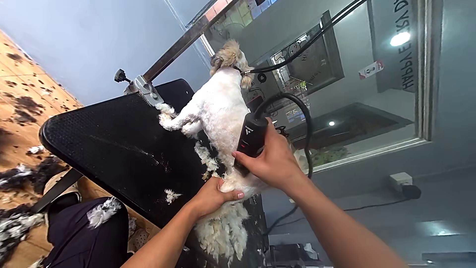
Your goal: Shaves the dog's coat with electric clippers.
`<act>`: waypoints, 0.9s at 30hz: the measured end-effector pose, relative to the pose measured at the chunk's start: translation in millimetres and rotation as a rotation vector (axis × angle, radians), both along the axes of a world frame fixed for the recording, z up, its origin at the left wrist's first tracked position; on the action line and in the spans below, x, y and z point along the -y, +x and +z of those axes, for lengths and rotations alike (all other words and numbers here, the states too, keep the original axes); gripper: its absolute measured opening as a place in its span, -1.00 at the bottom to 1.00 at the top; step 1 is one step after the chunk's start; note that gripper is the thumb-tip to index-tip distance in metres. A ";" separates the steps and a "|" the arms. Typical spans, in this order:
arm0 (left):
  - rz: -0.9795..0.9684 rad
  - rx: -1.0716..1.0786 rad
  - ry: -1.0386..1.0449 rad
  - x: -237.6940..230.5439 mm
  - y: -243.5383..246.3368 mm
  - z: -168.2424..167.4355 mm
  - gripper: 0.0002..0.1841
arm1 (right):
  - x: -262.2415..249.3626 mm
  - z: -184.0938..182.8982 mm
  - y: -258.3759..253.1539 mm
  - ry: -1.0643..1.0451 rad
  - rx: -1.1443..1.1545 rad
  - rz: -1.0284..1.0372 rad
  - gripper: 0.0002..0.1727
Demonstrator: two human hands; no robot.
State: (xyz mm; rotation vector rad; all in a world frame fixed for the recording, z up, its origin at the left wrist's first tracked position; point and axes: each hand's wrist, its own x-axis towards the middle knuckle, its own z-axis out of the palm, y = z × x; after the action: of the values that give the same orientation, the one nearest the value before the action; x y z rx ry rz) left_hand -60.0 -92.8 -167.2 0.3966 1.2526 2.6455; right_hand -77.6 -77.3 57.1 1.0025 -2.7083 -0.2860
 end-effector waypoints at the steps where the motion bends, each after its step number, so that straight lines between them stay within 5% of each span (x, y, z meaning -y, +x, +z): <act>1: 0.012 -0.003 -0.013 -0.7 -0.1 -0.8 -0.62 | -0.2 -3.3 -1.4 0.005 0.027 -0.033 -0.13; 4: 0.025 -0.016 -0.046 -1.5 3.2 -0.3 -0.65 | -1.1 -8.3 -3.4 -0.014 0.186 -0.118 -0.10; 7: 0.025 -0.010 -0.020 -1.8 5.2 -0.3 -0.65 | -6.7 3.1 0.7 -0.135 0.375 0.063 -0.17; 10: 0.037 0.005 -0.014 -2.3 4.9 -1.3 -0.64 | -12.3 14.8 6.1 -0.209 0.197 0.231 -0.17; 13: 0.056 0.027 -0.017 -4.1 4.0 -1.8 -0.64 | -11.0 9.5 6.4 -0.111 -0.012 0.111 -0.17; 20: 0.119 -0.009 -0.029 -11.1 4.3 -3.6 -0.67 | -10.5 -24.9 5.6 -0.070 0.234 -0.172 -0.12; 23: 0.195 -0.073 -0.027 -12.6 5.3 -6.6 -0.65 | -13.6 -15.0 7.7 -0.217 0.450 -0.042 -0.17; 27: 0.145 0.066 -0.032 -6.8 11.7 -0.9 -0.56 | -8.5 5.9 15.1 -0.303 0.187 0.101 -0.08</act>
State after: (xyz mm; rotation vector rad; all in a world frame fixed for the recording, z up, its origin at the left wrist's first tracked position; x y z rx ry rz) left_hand -48.3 -86.0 -168.1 0.2183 1.3490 2.7289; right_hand -62.5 -68.8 63.0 1.1161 -2.7371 0.2419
